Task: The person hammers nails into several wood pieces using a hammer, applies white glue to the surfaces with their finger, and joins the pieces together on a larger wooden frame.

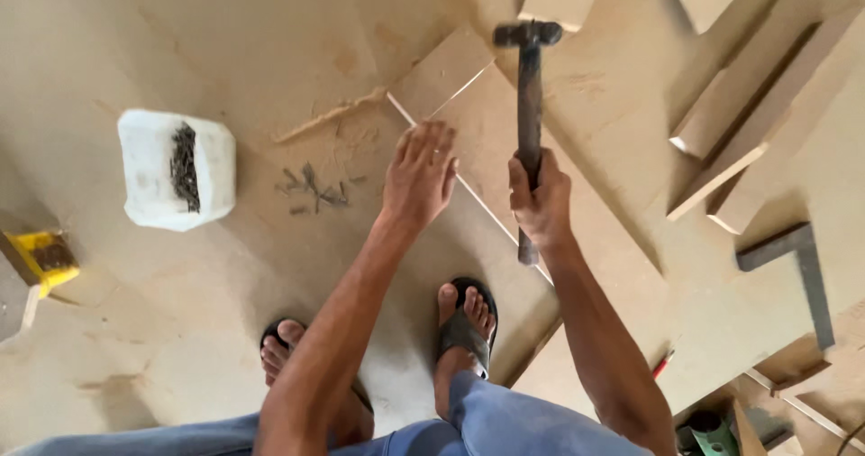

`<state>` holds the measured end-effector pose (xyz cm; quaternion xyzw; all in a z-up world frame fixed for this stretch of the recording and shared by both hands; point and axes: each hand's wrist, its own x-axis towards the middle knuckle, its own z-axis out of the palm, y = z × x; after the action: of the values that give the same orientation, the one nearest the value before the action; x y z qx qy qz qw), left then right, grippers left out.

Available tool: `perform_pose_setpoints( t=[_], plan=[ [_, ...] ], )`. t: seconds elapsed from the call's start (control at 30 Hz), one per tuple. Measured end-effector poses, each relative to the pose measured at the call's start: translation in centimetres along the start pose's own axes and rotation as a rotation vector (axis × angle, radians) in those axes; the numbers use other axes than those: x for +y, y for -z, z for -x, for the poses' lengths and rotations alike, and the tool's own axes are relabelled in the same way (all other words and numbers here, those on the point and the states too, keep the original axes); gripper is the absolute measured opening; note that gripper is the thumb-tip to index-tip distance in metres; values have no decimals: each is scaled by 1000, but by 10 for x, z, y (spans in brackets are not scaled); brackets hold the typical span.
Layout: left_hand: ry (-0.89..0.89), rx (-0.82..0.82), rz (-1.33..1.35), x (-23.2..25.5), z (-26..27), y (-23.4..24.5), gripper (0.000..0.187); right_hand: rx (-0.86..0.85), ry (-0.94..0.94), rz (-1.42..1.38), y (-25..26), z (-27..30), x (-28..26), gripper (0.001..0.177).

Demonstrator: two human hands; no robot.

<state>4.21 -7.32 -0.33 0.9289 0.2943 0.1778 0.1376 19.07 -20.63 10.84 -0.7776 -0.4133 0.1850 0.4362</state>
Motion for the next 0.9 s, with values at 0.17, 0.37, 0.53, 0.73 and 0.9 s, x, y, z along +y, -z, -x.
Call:
perform_pose_setpoints(
  t=[0.17,0.37,0.53,0.73,0.9],
  plan=[
    [45,-70,-56,-7,0,7,51,215,154,-473,37,1,-59,20],
    [39,-146,-99,-11,9,-1,46,-163,-48,-252,-24,-11,-3,28],
    [-33,-59,-159,-23,-4,-10,45,-236,-348,-1029,2,-23,-7,52],
    [26,-161,-103,-14,6,-3,44,49,12,-683,-11,1,5,29],
    [-3,-143,-176,-15,-16,3,57,-90,-463,-257,-17,-35,18,48]
  ],
)
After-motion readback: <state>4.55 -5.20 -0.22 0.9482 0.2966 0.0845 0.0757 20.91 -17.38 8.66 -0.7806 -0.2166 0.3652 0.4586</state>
